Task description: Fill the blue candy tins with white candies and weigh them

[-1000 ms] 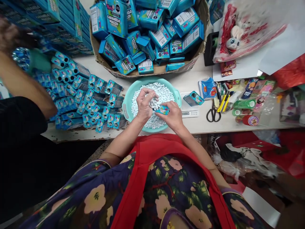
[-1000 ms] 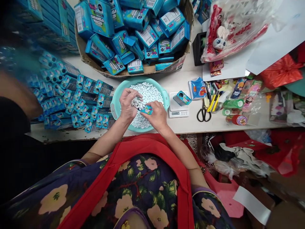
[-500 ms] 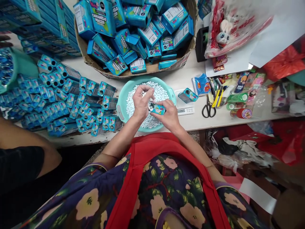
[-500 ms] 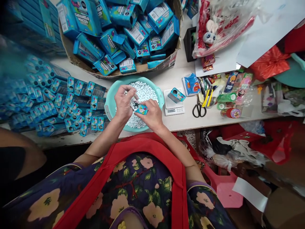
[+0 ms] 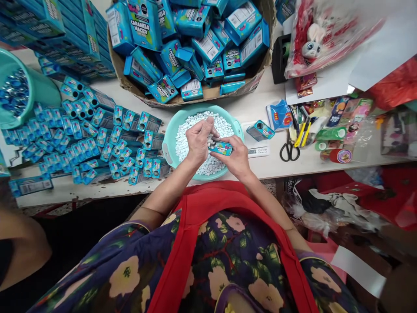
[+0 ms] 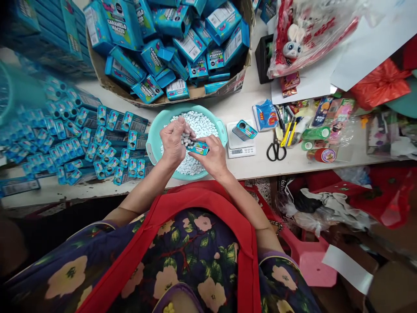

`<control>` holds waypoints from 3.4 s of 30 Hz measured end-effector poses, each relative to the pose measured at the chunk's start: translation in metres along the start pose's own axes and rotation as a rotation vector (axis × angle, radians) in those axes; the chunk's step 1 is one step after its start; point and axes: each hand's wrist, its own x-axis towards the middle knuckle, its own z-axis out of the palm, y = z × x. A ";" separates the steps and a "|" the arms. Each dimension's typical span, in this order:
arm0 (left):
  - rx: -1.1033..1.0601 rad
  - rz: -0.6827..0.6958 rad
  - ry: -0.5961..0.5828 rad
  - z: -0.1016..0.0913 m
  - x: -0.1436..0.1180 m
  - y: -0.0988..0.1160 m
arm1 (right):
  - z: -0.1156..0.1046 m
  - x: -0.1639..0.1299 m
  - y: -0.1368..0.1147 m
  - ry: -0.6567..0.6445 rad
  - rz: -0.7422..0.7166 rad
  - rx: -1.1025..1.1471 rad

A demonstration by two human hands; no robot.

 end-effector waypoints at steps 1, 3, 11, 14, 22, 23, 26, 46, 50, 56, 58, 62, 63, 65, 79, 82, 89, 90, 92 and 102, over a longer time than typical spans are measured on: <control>0.006 0.013 0.013 0.000 0.000 0.001 | -0.001 0.000 -0.002 0.006 -0.011 -0.002; 0.013 0.031 0.036 0.000 -0.001 0.002 | -0.002 -0.001 -0.005 0.016 -0.032 -0.007; -0.015 0.031 0.037 0.003 0.001 -0.002 | 0.000 -0.001 0.003 0.030 -0.012 0.027; 0.001 0.040 0.007 0.004 -0.003 -0.002 | 0.002 -0.002 0.003 0.014 0.000 0.021; -0.148 -0.163 0.081 0.000 0.005 0.019 | -0.001 -0.006 0.008 0.017 0.003 0.157; -0.199 -0.214 0.085 -0.006 0.011 0.018 | -0.004 -0.008 0.008 0.024 -0.002 0.196; -0.276 -0.456 0.122 -0.030 0.027 0.003 | -0.018 -0.019 0.005 0.039 -0.034 0.292; 0.615 -0.753 -0.496 -0.044 0.064 -0.044 | -0.018 -0.124 0.140 0.296 0.266 0.096; 0.986 -0.454 -0.708 -0.033 0.079 -0.042 | -0.004 -0.120 0.144 0.263 0.179 0.040; 0.738 -0.549 -0.529 -0.010 0.080 -0.034 | -0.029 -0.105 0.137 0.410 0.119 -0.019; 0.643 -0.562 -0.523 0.008 0.079 -0.030 | -0.041 -0.080 0.139 0.523 0.159 -0.020; 0.808 -0.292 -0.718 0.061 0.078 -0.028 | -0.055 -0.013 0.152 0.447 0.156 0.025; 0.907 -0.173 -0.787 0.075 0.079 -0.029 | -0.056 0.001 0.155 0.407 0.150 0.029; 1.116 0.078 -0.921 0.099 0.080 -0.035 | -0.056 0.018 0.158 0.362 0.147 0.032; 1.405 0.477 -1.204 0.124 0.077 -0.047 | -0.054 0.019 0.151 0.352 0.174 0.071; 1.294 0.423 -1.154 0.123 0.080 -0.044 | -0.063 0.013 0.149 0.364 0.175 0.099; 0.945 0.268 -0.683 0.075 0.077 -0.022 | -0.102 -0.062 0.175 0.600 0.416 0.045; 0.923 0.241 -0.627 0.063 0.075 -0.021 | -0.106 -0.079 0.181 0.632 0.473 0.040; 0.893 0.171 -0.542 0.039 0.068 -0.023 | -0.108 -0.111 0.191 0.678 0.581 0.031; 0.826 0.036 -0.472 0.023 0.057 -0.041 | -0.078 -0.166 0.197 0.645 0.759 0.157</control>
